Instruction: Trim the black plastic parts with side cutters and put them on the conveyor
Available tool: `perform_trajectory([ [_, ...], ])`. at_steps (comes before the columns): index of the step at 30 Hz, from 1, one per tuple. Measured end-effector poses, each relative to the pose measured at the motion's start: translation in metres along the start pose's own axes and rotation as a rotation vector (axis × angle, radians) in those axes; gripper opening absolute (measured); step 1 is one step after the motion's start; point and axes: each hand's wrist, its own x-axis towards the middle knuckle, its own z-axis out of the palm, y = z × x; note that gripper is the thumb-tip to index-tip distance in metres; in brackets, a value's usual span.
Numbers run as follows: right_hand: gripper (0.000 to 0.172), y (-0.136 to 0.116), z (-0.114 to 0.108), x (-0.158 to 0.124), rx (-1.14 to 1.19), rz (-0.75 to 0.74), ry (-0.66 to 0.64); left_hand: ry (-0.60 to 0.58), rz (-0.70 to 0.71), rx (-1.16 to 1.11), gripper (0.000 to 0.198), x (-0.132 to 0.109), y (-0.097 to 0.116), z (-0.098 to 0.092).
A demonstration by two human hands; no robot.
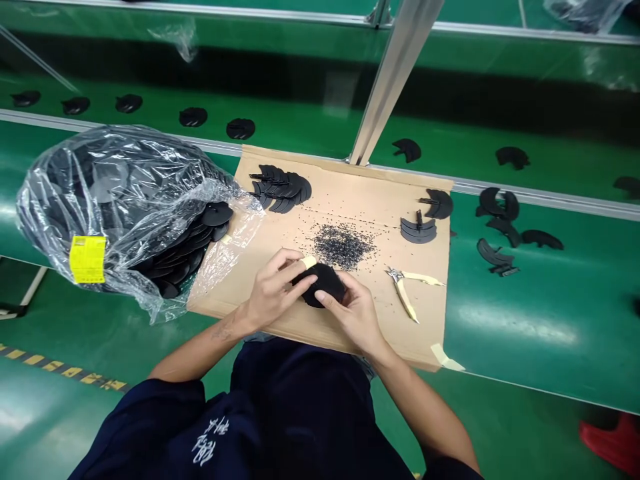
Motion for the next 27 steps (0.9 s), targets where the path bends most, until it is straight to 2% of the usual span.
perform_trajectory([
  [10, 0.030, -0.006, 0.001, -0.003, -0.181, -0.102, 0.028, -0.012, 0.069, 0.014, 0.023, -0.007, -0.001, 0.005],
  [15, 0.028, -0.007, 0.000, -0.006, -0.221, -0.134, 0.014, 0.001, -0.113, -0.113, 0.030, -0.006, 0.002, 0.004],
  [22, 0.031, -0.007, 0.001, -0.006, -0.202, -0.141, 0.010, -0.070, -0.375, -0.387, 0.028, -0.011, 0.001, 0.007],
  [24, 0.031, -0.006, 0.001, -0.006, -0.204, -0.145, 0.018, -0.065, -0.401, -0.428, 0.028, -0.011, 0.001, 0.006],
  [27, 0.029, -0.004, 0.001, -0.005, -0.211, -0.157, 0.026, -0.081, -0.367, -0.398, 0.025, -0.008, 0.002, 0.004],
])
